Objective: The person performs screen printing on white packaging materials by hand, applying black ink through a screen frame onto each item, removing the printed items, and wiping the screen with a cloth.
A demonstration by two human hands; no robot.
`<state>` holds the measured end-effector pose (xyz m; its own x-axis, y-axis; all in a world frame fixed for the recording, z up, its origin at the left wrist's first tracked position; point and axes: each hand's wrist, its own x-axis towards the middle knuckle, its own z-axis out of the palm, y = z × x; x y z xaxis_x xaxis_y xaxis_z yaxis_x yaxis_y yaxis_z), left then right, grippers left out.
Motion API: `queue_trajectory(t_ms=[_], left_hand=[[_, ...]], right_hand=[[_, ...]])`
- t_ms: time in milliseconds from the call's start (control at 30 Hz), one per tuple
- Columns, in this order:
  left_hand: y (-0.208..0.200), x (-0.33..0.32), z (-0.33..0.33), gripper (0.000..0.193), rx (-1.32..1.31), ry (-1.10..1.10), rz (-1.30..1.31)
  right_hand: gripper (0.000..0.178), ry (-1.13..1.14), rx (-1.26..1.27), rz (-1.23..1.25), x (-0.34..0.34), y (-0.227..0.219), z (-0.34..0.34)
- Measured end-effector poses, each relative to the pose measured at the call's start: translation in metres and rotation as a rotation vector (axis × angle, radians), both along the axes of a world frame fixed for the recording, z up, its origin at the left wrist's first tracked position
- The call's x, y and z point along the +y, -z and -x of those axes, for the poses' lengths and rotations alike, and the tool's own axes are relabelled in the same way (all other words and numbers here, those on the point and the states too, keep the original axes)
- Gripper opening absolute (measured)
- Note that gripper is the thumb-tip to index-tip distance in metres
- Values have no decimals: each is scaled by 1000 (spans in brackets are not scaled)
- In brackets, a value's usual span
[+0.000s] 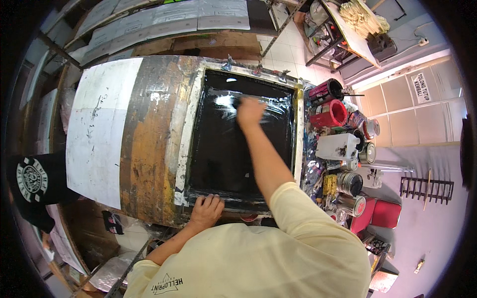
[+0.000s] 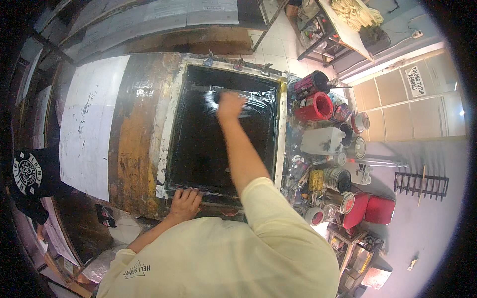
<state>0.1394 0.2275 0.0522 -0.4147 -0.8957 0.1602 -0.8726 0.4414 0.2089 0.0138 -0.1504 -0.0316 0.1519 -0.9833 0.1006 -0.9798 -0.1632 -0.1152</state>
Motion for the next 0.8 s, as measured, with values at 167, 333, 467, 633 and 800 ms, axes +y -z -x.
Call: queue_trajectory(t_ms=[167,333,467,633,800], left_hand=[[-7,2,0,52,31,-10,-61],[-12,1,0,56,38,8,-66],[-9,2,4,59,49,8,-82],[-6,1,3,57,52,1,-97],[-14,0,2,62,43,-12,-67]], right_hand=[[23,-375,-48,-94,34,-31,-98],[20,45,192,-152,7,-35,30],[20,164,176,7,51,-42,120],[18,-501,81,-70,192,-41,16],[23,-300,43,-93,186,-70,102]])
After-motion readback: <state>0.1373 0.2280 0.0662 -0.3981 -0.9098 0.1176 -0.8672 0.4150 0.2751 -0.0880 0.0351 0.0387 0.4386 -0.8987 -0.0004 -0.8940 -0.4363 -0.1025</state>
